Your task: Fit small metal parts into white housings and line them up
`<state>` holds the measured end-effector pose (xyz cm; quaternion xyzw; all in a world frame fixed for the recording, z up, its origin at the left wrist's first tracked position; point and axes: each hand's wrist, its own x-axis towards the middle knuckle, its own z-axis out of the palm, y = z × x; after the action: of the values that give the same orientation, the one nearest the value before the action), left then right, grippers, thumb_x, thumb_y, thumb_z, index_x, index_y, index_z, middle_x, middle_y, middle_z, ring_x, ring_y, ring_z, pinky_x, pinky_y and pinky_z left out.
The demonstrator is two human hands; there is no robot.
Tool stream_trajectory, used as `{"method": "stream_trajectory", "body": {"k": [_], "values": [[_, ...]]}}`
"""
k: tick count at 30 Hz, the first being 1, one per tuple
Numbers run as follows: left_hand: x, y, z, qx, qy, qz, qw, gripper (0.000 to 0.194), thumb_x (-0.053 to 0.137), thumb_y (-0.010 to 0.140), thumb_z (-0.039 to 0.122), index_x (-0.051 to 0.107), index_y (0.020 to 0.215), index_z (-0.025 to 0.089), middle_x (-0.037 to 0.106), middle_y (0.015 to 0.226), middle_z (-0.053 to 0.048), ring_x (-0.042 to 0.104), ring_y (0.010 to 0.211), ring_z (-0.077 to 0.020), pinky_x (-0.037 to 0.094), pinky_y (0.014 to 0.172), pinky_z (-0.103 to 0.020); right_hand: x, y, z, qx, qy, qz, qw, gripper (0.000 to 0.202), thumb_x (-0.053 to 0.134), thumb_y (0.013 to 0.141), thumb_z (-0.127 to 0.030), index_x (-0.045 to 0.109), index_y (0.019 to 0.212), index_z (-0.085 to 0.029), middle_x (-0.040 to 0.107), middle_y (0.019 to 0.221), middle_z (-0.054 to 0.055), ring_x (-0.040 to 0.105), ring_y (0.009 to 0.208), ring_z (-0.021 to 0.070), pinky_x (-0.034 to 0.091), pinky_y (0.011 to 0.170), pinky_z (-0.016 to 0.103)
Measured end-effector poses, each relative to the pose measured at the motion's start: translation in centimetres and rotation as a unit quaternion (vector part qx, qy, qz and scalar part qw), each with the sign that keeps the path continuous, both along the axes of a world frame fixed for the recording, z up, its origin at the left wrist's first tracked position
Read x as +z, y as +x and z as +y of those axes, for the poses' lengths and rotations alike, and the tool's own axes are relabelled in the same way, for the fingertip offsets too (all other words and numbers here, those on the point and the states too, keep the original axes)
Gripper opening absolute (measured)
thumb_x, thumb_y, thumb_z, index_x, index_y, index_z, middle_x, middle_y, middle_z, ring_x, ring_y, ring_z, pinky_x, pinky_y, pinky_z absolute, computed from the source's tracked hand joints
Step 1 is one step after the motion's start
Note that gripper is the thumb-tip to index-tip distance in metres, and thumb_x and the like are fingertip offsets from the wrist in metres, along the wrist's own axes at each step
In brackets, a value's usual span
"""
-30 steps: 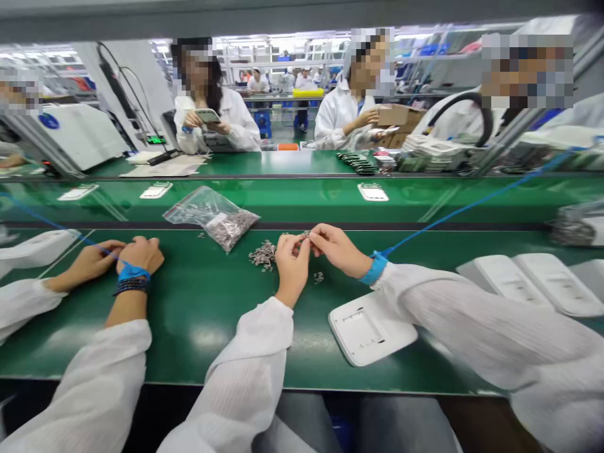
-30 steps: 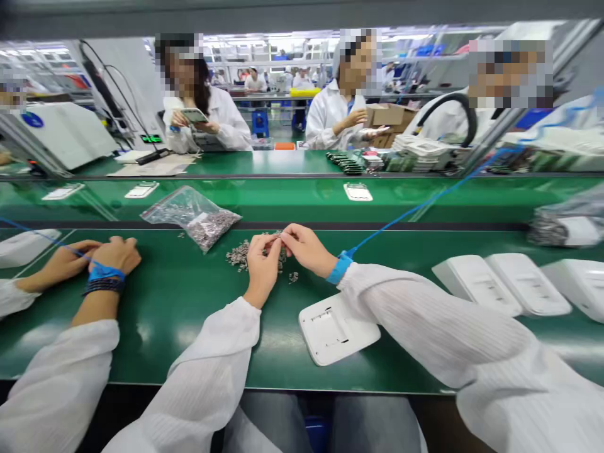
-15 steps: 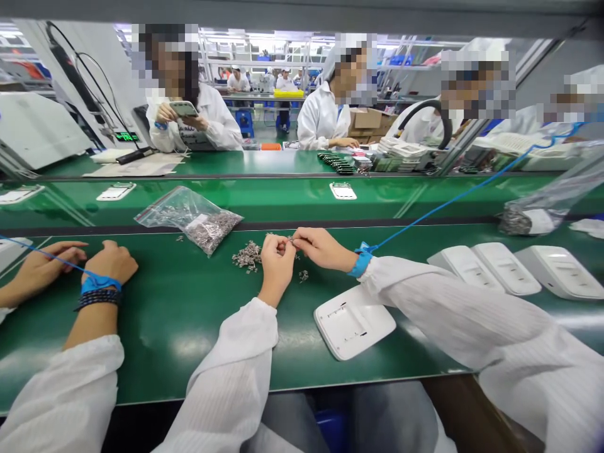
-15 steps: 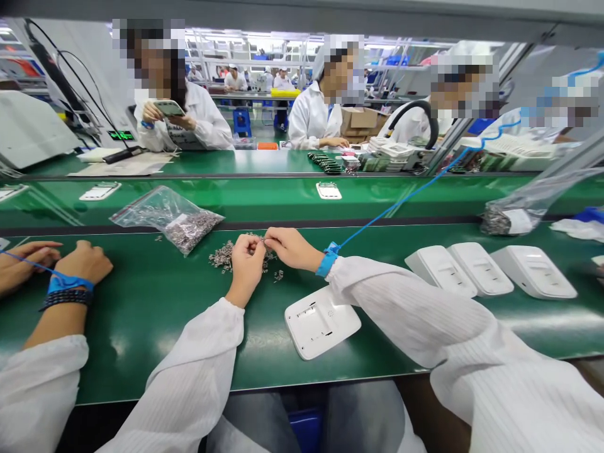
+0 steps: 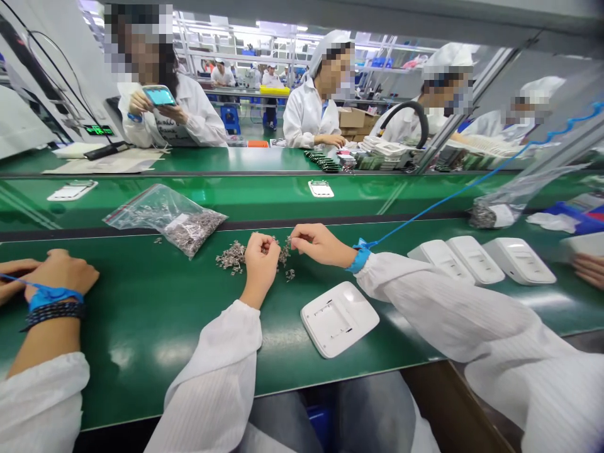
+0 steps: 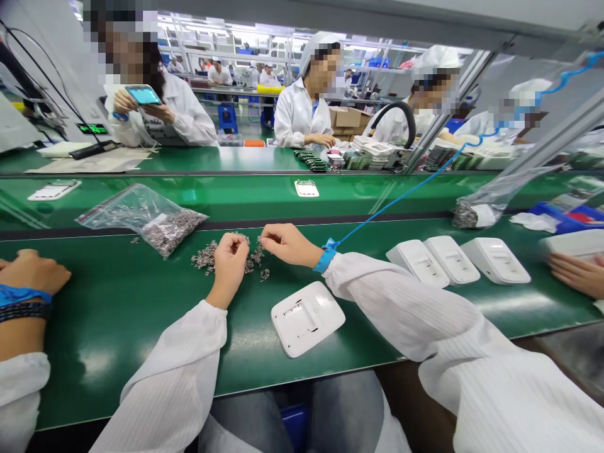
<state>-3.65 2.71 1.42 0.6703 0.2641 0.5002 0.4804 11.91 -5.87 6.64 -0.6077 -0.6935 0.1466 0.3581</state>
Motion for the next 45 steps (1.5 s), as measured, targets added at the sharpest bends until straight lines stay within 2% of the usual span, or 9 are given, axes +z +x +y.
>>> {"method": "stream_trajectory", "body": {"k": [5, 8, 13, 20, 23, 26, 29, 32, 45], "values": [[0.4, -0.2, -0.1, 0.002, 0.111, 0.029, 0.993, 0.016, 0.052, 0.083, 0.012, 0.046, 0.069, 0.017, 0.049, 0.083, -0.002, 0.048, 0.079, -0.012, 0.04, 0.072, -0.025, -0.8, 0.9, -0.1, -0.031, -0.054, -0.061, 0.996, 0.017, 0.061, 0.085, -0.024, 0.056, 0.07, -0.016, 0.056, 0.07, 0.001, 0.047, 0.066, 0.0123, 0.034, 0.063, 0.026], [0.1, -0.2, -0.1, -0.01, 0.187, 0.08, 0.979, 0.013, 0.053, 0.083, 0.013, 0.047, 0.072, 0.018, 0.049, 0.086, -0.003, 0.05, 0.081, -0.0139, 0.041, 0.074, -0.028, -0.1, 0.6, -0.5, -0.008, -0.007, -0.016, 1.0, 0.015, 0.061, 0.09, -0.031, 0.061, 0.09, -0.016, 0.062, 0.083, 0.003, 0.052, 0.072, 0.0138, 0.039, 0.066, 0.026], [-0.4, -0.2, -0.9, -0.003, 0.402, 0.19, 0.895, 0.007, 0.059, 0.078, 0.017, 0.053, 0.078, 0.019, 0.058, 0.093, -0.008, 0.053, 0.09, -0.0223, 0.035, 0.078, -0.038, 1.7, -0.1, -2.1, 0.068, -0.011, 0.007, 0.998, 0.015, 0.067, 0.088, -0.03, 0.059, 0.09, -0.018, 0.065, 0.08, 0.0, 0.058, 0.071, 0.0132, 0.045, 0.068, 0.026], [0.0, -0.3, -3.2, -0.018, 0.507, 0.218, 0.834, 0.009, 0.051, 0.084, 0.016, 0.055, 0.076, 0.018, 0.062, 0.092, -0.009, 0.054, 0.086, -0.022, 0.032, 0.079, -0.04, 2.3, -0.4, -4.8, 0.046, -0.103, -0.013, 0.994, 0.015, 0.057, 0.084, -0.003, 0.053, 0.084, -0.017, 0.064, 0.072, -0.004, 0.063, 0.065, 0.0107, 0.045, 0.064, 0.022], [0.7, -1.3, -4.8, -0.041, 0.496, 0.252, 0.83, 0.015, 0.048, 0.09, 0.015, 0.058, 0.079, 0.017, 0.064, 0.096, -0.008, 0.057, 0.09, -0.0206, 0.032, 0.08, -0.04, 2.4, -0.5, -6.5, 0.044, -0.096, -0.147, 0.983, 0.015, 0.055, 0.085, -0.001, 0.057, 0.084, -0.016, 0.066, 0.078, 0.0, 0.061, 0.072, 0.0124, 0.043, 0.067, 0.024], [0.8, -3.2, -7.0, -0.041, 0.412, 0.278, 0.867, 0.015, 0.049, 0.093, 0.016, 0.063, 0.088, 0.017, 0.062, 0.1, -0.005, 0.059, 0.095, -0.0175, 0.034, 0.083, -0.038, 1.6, -0.9, -8.9, 0.049, -0.058, -0.257, 0.963, 0.015, 0.051, 0.093, -0.004, 0.062, 0.093, -0.014, 0.067, 0.093, 0.005, 0.06, 0.083, 0.0154, 0.044, 0.072, 0.027], [0.0, -5.1, -9.1, -0.02, 0.314, 0.29, 0.904, 0.01, 0.056, 0.091, 0.019, 0.066, 0.091, 0.019, 0.06, 0.1, -0.003, 0.059, 0.095, -0.0159, 0.035, 0.083, -0.036, -0.1, -1.8, -11.0, 0.067, -0.006, -0.304, 0.95, 0.019, 0.044, 0.101, -0.01, 0.063, 0.103, -0.014, 0.066, 0.104, 0.009, 0.059, 0.09, 0.0174, 0.045, 0.074, 0.029], [-0.9, -6.0, -10.3, -0.016, 0.296, 0.312, 0.902, 0.01, 0.059, 0.09, 0.024, 0.068, 0.094, 0.021, 0.06, 0.1, -0.004, 0.058, 0.096, -0.0176, 0.035, 0.083, -0.037, -1.6, -2.7, -12.0, 0.063, 0.038, -0.323, 0.943, 0.02, 0.045, 0.102, -0.017, 0.064, 0.097, -0.012, 0.065, 0.107, 0.012, 0.056, 0.095, 0.0209, 0.046, 0.08, 0.034], [-1.8, -5.4, -9.9, -0.072, 0.265, 0.35, 0.896, 0.012, 0.056, 0.088, 0.024, 0.066, 0.082, 0.021, 0.061, 0.103, -0.001, 0.056, 0.1, -0.0154, 0.031, 0.082, -0.035, -2.5, -3.0, -11.8, 0.063, 0.031, -0.36, 0.93, 0.012, 0.053, 0.098, -0.018, 0.064, 0.093, -0.013, 0.063, 0.109, 0.009, 0.049, 0.094, 0.0206, 0.033, 0.075, 0.034]]}}
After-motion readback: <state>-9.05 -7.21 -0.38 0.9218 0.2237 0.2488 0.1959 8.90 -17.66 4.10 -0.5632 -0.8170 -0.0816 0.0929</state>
